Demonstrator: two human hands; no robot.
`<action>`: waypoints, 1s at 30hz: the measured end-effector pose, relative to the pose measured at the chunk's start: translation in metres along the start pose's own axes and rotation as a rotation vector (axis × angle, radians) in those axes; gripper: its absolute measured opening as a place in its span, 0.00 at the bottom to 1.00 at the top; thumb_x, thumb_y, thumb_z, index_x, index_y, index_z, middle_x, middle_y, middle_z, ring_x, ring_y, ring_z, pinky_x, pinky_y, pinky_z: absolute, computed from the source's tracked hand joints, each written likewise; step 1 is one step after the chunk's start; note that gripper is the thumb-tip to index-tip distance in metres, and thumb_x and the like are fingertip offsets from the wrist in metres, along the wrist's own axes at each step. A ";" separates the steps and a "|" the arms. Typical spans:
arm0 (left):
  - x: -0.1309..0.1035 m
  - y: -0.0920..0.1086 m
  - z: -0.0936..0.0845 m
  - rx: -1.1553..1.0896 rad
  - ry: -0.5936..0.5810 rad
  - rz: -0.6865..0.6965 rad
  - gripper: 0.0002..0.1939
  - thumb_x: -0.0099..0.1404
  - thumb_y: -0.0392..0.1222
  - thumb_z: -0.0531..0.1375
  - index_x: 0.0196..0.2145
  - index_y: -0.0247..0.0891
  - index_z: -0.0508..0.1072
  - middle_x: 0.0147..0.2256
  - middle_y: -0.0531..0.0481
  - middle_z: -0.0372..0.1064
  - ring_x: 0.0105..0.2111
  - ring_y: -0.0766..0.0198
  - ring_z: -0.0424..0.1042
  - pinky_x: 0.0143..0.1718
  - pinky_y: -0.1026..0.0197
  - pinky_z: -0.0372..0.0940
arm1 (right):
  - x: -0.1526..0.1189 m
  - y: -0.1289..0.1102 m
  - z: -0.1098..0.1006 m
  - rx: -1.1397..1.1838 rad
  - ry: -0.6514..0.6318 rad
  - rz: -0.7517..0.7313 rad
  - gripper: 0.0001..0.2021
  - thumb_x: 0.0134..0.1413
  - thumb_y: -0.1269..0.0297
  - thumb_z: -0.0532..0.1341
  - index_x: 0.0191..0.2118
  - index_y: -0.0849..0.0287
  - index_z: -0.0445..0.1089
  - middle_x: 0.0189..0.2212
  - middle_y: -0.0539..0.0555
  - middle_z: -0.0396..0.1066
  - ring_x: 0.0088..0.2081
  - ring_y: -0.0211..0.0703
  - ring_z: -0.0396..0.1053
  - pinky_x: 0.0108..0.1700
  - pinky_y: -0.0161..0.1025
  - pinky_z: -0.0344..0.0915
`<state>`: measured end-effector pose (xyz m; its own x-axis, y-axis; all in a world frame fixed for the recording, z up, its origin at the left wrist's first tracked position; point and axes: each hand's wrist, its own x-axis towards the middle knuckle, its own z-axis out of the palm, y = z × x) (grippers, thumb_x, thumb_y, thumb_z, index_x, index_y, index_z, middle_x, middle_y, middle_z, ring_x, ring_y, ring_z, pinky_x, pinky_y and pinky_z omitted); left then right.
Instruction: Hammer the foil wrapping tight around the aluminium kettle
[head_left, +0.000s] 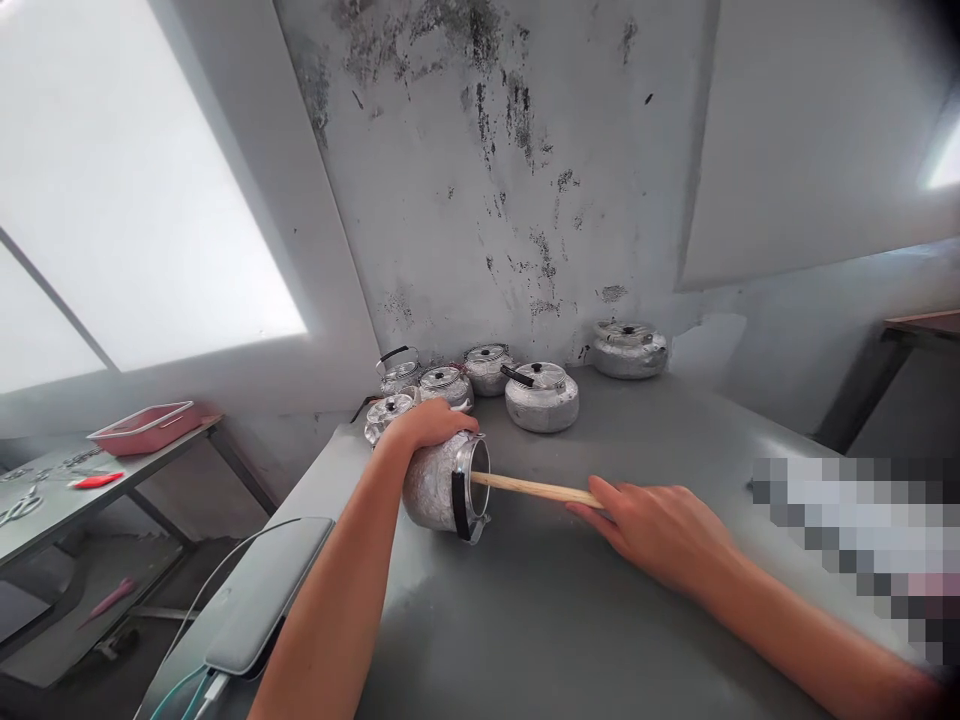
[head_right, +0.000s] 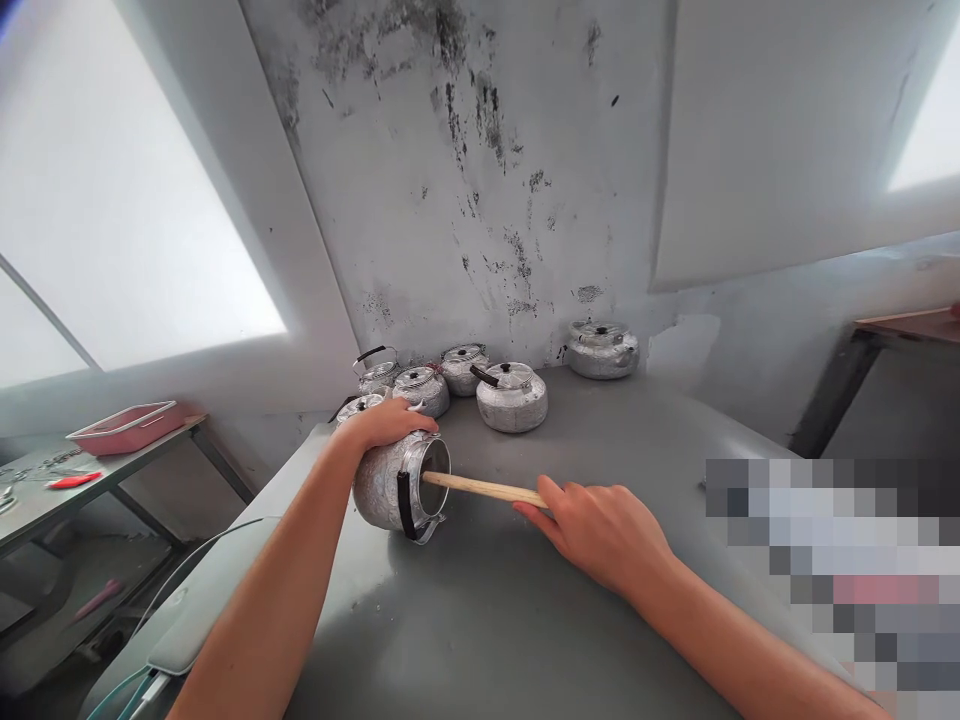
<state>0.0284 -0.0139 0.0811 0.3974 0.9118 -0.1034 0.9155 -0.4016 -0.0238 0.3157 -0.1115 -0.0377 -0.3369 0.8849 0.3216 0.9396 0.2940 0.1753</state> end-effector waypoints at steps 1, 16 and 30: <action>0.000 0.000 0.000 0.005 -0.021 0.011 0.21 0.68 0.51 0.49 0.50 0.59 0.78 0.46 0.48 0.71 0.47 0.50 0.70 0.49 0.55 0.63 | 0.000 -0.001 0.001 -0.003 -0.011 0.006 0.29 0.70 0.42 0.39 0.31 0.56 0.64 0.19 0.51 0.72 0.19 0.45 0.70 0.24 0.39 0.34; 0.002 -0.004 0.002 0.059 -0.055 0.053 0.24 0.70 0.46 0.45 0.55 0.57 0.75 0.50 0.46 0.70 0.51 0.46 0.67 0.52 0.51 0.60 | 0.001 -0.006 -0.002 -0.064 -0.079 0.008 0.28 0.70 0.42 0.40 0.32 0.55 0.65 0.22 0.51 0.75 0.23 0.47 0.74 0.23 0.40 0.34; 0.005 -0.004 0.003 0.136 -0.074 0.055 0.24 0.72 0.46 0.44 0.56 0.61 0.73 0.48 0.46 0.67 0.51 0.50 0.67 0.50 0.53 0.61 | -0.001 -0.011 -0.002 -0.091 -0.023 0.033 0.28 0.69 0.41 0.40 0.32 0.55 0.66 0.20 0.49 0.73 0.21 0.47 0.73 0.23 0.39 0.34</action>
<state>0.0262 -0.0080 0.0776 0.4361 0.8814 -0.1815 0.8736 -0.4630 -0.1499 0.3051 -0.1158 -0.0384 -0.3038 0.9019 0.3072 0.9402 0.2317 0.2495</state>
